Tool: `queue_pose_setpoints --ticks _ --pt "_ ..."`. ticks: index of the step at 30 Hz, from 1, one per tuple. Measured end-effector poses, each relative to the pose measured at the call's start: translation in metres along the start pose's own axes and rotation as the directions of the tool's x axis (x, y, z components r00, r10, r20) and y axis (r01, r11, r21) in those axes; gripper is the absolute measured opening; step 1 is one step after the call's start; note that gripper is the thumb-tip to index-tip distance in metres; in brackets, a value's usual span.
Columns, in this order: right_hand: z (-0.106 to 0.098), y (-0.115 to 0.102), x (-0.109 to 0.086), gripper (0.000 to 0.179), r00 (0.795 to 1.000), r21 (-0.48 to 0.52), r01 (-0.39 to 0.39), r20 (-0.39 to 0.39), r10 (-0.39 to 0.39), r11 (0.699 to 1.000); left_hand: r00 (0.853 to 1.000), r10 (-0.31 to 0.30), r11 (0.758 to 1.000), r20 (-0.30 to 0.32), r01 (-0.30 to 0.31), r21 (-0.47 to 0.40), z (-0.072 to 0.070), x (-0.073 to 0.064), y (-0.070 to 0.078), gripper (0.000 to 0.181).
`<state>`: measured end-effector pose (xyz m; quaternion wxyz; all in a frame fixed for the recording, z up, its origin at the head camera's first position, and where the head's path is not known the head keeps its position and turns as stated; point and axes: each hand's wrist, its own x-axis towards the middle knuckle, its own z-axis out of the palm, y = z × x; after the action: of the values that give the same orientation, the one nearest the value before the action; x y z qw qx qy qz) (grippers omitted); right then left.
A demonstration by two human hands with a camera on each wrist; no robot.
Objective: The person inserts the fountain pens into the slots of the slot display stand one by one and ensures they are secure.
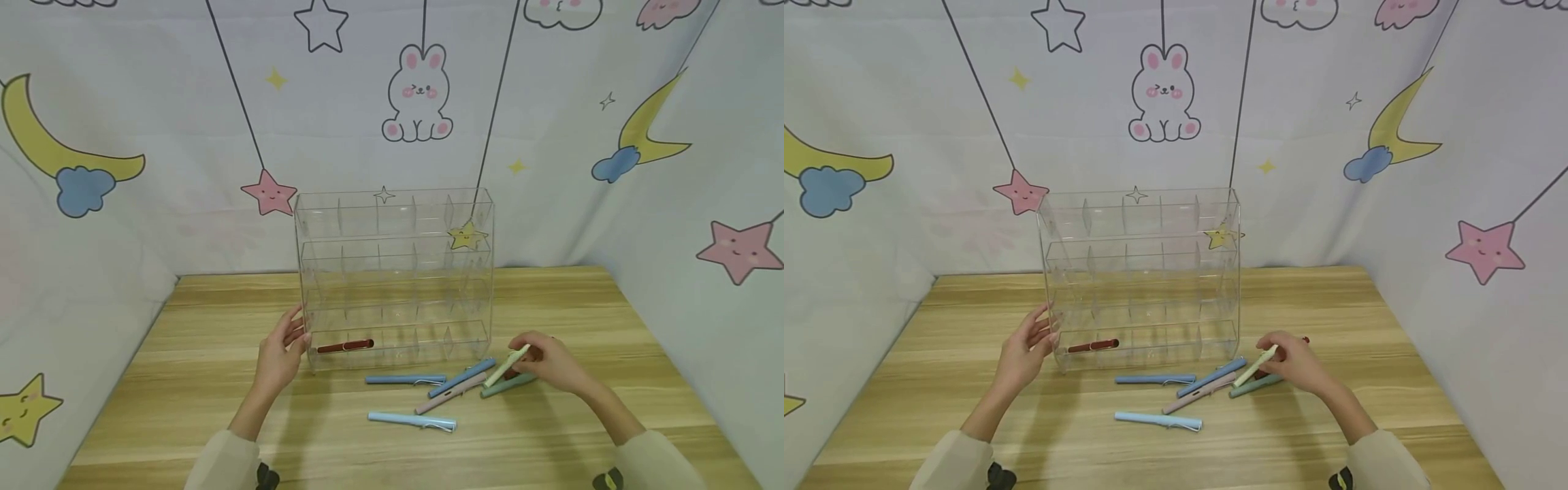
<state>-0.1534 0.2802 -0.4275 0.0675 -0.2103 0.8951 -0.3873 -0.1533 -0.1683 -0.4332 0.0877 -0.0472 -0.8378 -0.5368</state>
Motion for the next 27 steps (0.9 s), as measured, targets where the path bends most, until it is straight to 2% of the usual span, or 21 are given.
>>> queue_pose_setpoints --ticks 3,8,18,27 --pt "-0.006 0.007 -0.007 0.025 1.000 -0.005 -0.031 0.000 0.031 1.000 1.000 -0.007 1.000 0.003 0.007 -0.005 0.000 0.000 0.000 0.052" --pt "-0.008 0.022 -0.016 0.022 0.999 -0.053 -0.039 -0.001 0.039 0.998 1.000 -0.012 1.000 0.006 0.012 -0.009 0.000 0.000 0.000 0.052" --pt "0.005 0.047 -0.024 0.025 0.990 -0.105 -0.134 -0.057 0.129 0.985 1.000 0.000 1.000 -0.002 0.000 -0.013 0.000 0.001 -0.001 0.052" --pt "0.010 0.054 -0.026 0.025 0.990 -0.087 -0.134 -0.061 0.129 0.987 1.000 0.011 1.000 0.002 -0.011 -0.018 0.000 0.001 -0.002 0.052"
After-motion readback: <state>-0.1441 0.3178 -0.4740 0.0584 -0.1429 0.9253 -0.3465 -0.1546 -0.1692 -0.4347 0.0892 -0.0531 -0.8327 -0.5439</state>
